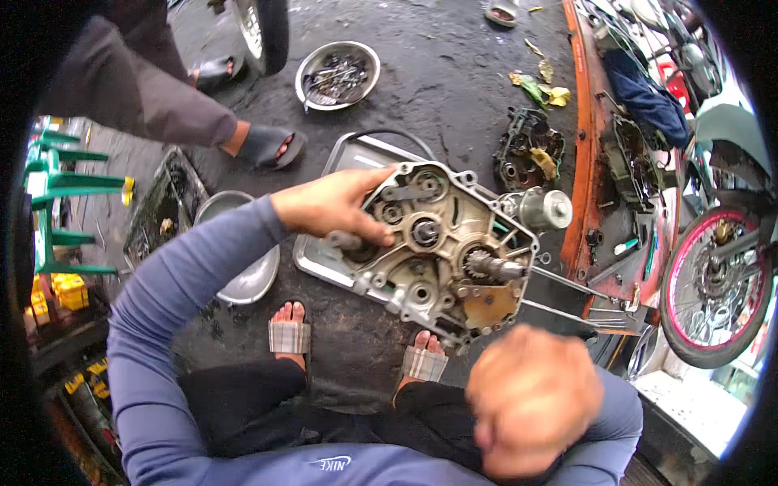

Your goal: Assembling components of a motorcycle engine crankcase on the ground.

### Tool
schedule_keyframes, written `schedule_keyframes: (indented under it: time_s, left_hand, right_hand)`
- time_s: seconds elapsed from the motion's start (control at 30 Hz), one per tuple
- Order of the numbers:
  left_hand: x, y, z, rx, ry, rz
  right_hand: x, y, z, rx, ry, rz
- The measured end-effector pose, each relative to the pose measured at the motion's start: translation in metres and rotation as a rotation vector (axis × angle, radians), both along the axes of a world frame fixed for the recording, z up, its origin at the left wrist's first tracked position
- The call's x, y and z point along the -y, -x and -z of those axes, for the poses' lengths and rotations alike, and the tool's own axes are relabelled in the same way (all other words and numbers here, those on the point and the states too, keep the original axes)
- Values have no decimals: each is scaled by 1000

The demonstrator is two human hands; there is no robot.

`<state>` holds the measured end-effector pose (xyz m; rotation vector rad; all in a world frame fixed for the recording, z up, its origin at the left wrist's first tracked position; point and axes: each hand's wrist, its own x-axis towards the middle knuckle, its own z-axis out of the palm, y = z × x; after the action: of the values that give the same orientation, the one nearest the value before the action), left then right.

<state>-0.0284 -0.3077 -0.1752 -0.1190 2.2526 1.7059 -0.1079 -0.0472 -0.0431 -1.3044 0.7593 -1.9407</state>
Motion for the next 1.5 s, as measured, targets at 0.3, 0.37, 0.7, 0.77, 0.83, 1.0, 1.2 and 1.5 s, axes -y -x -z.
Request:
schedule_keyframes:
  time_s: [0.3, 0.37, 0.7, 0.77, 0.83, 1.0, 1.2, 1.5]
  left_hand:
    - [0, 8, -16, 18, 139, 52]
    - [-6, 15, -17, -39, 237, 64]
    - [-2, 7, -2, -101, 93, 12]
    - [-7, 10, -2, -117, -9, 25]
    - [-10, 14, -19, -9, -75, 28]
    - [6, 13, -13, 103, -292, 4]
    - [-1, 32, -22, 100, -11, -9]
    - [-12, 30, -29, 40, -17, -40]
  right_hand:
    - [21, -43, 3, 49, -417, 307]
    - [22, -64, 46, -485, -706, 634]
    - [31, -76, 54, -390, -379, 976]
    - [19, -76, 59, -699, -611, 945]
    - [17, -74, 47, -450, -599, 618]
    - [-22, -15, -35, 5, -173, 847]
    - [-42, 14, -16, 27, -162, 666]
    - [-35, 15, 39, -473, -440, 659]
